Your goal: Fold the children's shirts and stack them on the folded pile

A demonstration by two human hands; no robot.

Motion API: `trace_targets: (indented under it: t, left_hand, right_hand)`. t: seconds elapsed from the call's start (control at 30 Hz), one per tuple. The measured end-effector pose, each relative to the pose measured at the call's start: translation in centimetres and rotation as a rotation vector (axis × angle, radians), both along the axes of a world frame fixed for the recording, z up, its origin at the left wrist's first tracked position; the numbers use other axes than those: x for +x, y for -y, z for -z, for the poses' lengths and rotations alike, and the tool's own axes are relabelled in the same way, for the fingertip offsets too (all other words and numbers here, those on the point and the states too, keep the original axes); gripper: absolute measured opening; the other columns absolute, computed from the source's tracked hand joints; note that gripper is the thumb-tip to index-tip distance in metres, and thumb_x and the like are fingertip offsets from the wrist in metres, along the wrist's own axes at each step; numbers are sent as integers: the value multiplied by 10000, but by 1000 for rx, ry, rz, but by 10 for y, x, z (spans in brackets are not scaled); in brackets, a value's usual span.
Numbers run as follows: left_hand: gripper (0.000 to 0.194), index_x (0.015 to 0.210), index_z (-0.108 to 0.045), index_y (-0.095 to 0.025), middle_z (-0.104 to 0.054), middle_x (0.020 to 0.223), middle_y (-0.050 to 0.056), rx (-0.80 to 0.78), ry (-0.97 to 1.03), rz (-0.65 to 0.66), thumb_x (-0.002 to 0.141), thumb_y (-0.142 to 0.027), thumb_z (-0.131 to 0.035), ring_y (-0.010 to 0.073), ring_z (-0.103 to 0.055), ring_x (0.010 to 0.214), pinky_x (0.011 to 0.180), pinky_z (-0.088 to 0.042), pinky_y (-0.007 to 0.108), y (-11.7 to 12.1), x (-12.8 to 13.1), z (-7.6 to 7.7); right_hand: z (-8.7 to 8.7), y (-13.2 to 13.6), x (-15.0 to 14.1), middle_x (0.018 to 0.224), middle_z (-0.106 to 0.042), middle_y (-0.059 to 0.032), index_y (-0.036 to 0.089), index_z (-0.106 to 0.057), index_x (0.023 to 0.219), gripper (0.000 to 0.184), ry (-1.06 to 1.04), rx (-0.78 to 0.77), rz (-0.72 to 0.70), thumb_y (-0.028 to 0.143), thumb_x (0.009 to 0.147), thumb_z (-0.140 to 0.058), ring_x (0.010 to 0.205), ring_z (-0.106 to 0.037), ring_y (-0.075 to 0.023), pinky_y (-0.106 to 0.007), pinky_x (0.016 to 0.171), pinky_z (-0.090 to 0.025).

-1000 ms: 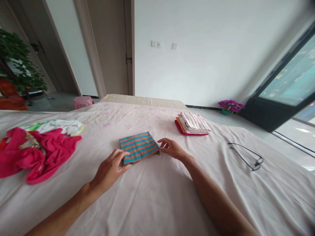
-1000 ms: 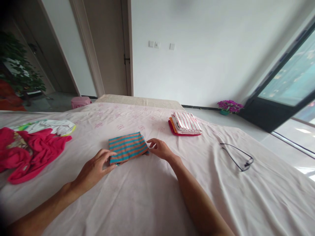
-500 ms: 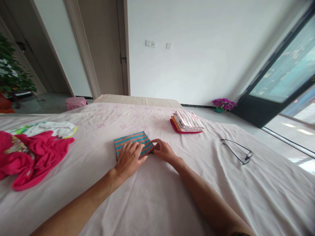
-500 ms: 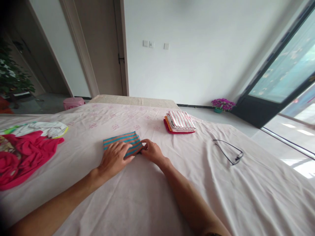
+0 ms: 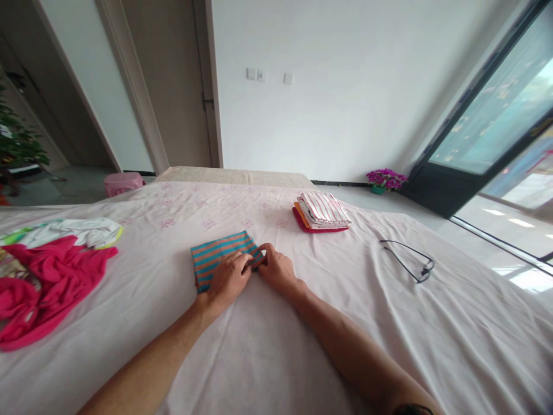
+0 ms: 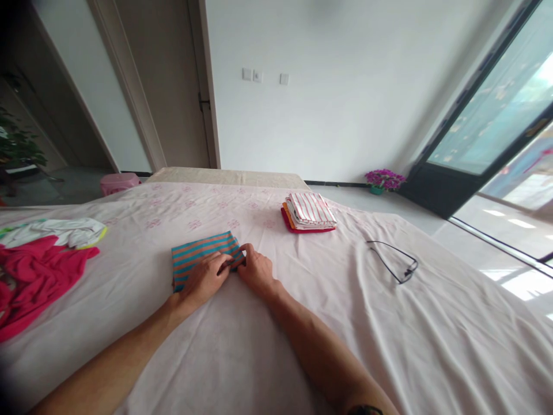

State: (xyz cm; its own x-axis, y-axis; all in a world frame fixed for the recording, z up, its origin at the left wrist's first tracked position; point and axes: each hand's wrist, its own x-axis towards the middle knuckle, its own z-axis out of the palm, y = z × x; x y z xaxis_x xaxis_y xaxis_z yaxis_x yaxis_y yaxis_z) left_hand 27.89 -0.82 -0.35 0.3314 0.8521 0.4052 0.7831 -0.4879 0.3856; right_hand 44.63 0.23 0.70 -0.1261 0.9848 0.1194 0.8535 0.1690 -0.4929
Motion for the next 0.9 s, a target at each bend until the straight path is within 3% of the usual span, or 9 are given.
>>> trace_targets:
  t: [0.1,0.17,0.27,0.33,0.43,0.53,0.7,0.9]
  left_hand:
    - [225,1027,-679,-219,-689,977,61,-18,-30,42,871,-168,-525,211,-628,965,893,-482,348,3,0,0]
    - [258,1086,-678,-228,-692,1005,64,-71,-13,98,881,-194,-525,214,-635,992,880,-500,344,5,-4,-4]
    - [296,1157,-656,-239,-706,1051,60,-116,91,154,908,-232,-496,198,-660,983,864,-526,330,7,-16,-14]
    - [290,1142,-656,-238,-713,1080,55,-67,135,110,932,-253,-457,192,-665,1001,900,-524,337,5,-29,-20]
    - [312,1154,-648,-211,-693,1170,66,12,41,38,950,-251,-414,199,-640,1095,972,-501,356,5,-49,-20]
    - [400,1319,-559,-181,-582,1371,104,71,-152,64,958,-289,-426,235,-503,1304,1088,-418,414,10,-64,-4]
    - [560,1486,-361,-262,-364,1552,116,159,-371,131,952,-398,-461,288,-300,1443,1144,-307,514,24,-75,24]
    - [602,1506,-287,-351,-273,1595,89,99,-406,230,942,-447,-475,301,-285,1449,1138,-309,518,40,-95,13]
  right_hand:
    - [-10,-7,21,905,-725,30,301,-530,1246,505,20,-118,-164,335,765,-679,839,-670,-197,-256,673,-410]
    - [-18,-13,36,878,-723,27,294,-583,1220,496,33,-185,-235,311,740,-708,801,-666,-189,-255,665,-428]
    - [-27,-17,43,975,-724,-31,250,-649,1151,316,40,5,-106,198,857,-545,880,-661,-194,-284,766,-465]
    - [-28,-16,34,1144,-687,-81,219,-612,1234,360,17,206,-87,175,921,-440,1048,-626,-212,-329,905,-460]
    - [-21,-8,11,1449,-487,-121,191,-421,1447,472,42,359,-316,270,982,-407,1357,-409,-239,-422,1115,-329]
    - [-5,0,-5,1578,-283,-116,190,-257,1534,580,142,348,-479,382,1005,-393,1468,-206,-247,-475,1187,-188]
    - [21,7,0,1579,-266,-123,180,-223,1548,637,236,230,-502,450,1000,-403,1473,-191,-243,-473,1201,-155]
    - [16,6,16,1592,-205,-138,187,-204,1553,651,251,175,-555,420,989,-434,1474,-182,-260,-509,1188,-182]
